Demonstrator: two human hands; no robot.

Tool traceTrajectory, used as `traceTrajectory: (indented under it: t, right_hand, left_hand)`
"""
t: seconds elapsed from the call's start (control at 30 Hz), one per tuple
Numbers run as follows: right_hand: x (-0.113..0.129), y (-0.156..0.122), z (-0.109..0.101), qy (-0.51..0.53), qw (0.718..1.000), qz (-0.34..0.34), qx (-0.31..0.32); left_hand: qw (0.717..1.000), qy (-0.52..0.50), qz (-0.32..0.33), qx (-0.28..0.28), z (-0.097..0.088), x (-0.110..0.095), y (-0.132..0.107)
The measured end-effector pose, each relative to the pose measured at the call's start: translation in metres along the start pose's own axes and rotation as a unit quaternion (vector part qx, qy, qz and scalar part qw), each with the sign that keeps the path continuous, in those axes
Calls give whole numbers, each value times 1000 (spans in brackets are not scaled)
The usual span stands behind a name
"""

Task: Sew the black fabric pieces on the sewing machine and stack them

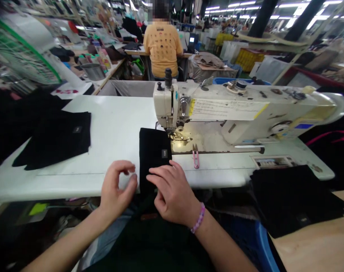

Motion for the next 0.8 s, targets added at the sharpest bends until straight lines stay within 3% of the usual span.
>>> traceTrajectory:
  t: [0.1, 0.2, 0.47, 0.8]
  right_hand:
    - [11, -9, 18, -49, 998, -22, 33]
    - [6, -10, 27, -73, 997, -13, 3]
    - [8, 3, 19, -39, 998, -16, -53]
    - [10, 5, 20, -9, 997, -16, -70]
  left_hand:
    - [996, 55, 7, 63, 3, -3, -46]
    - [989, 118, -14, 86, 8, 0, -64]
    - [980, 124, -131, 83, 0, 12, -50]
    - [982, 29, -184, 29, -3, 10, -53]
Point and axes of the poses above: each hand's wrist, its own y-axis towards the middle knuckle, its own z-axis out of the palm, x = y × z, the point moved 6 cm from there along y, towards the middle knuckle, and after that the axes turned 4 degrees about y, right-handed, at the moved point
